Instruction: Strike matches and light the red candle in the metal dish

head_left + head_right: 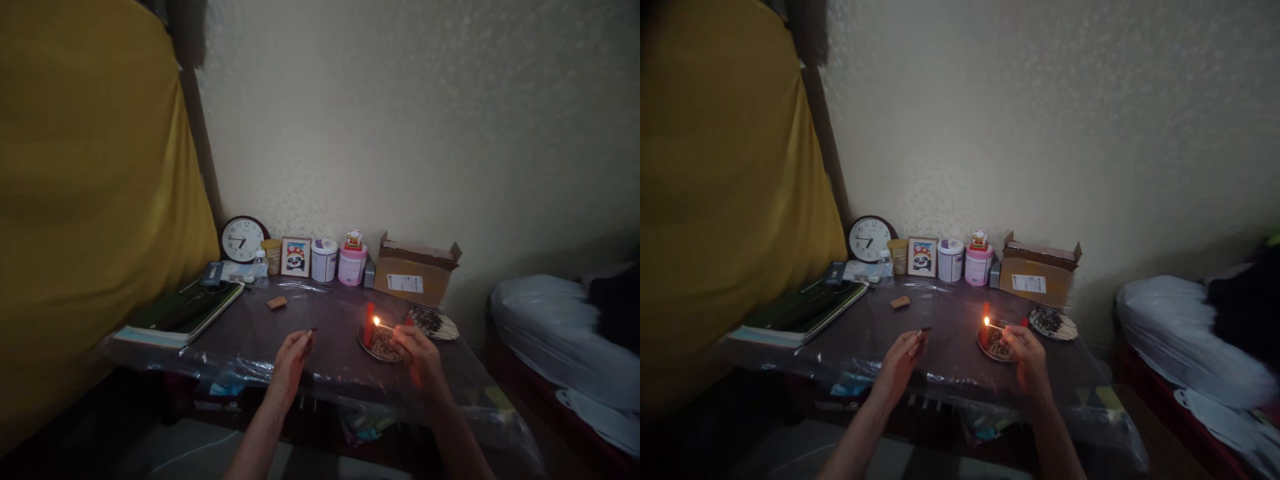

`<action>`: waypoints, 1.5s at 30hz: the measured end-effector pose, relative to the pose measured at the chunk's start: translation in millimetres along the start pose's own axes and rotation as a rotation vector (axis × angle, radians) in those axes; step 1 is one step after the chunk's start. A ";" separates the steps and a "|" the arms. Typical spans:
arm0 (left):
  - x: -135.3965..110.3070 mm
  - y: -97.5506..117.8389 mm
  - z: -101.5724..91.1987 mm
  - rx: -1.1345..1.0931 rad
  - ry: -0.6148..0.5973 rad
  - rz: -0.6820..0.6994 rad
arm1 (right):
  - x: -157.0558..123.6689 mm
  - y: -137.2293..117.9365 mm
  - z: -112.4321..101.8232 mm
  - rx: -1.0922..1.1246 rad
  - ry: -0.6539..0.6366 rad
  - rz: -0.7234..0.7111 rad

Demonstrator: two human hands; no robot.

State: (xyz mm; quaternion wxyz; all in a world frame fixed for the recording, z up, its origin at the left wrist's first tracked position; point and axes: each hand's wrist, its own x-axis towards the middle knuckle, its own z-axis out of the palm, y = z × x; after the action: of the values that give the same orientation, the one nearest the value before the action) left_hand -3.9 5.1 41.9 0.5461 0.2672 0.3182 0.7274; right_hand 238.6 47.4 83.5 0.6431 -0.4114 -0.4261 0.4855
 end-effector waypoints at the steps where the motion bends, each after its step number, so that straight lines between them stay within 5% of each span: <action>1: 0.3 -0.3 -0.5 0.002 0.002 -0.002 | 2.2 -1.0 0.7 0.004 -0.001 0.002; 19: 4.6 -4.2 -3.9 0.030 0.017 0.007 | 45.7 -29.5 14.5 -0.202 0.049 -0.246; 45: 1.4 -3.3 -2.9 0.068 0.008 -0.030 | 48.8 -5.3 13.9 -0.371 0.027 -0.296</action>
State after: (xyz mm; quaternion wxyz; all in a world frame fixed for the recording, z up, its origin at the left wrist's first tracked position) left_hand -4.3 6.6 37.5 0.5461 0.2778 0.3488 0.7091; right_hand 235.0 95.6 99.9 0.6264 -0.4621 -0.5549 0.2936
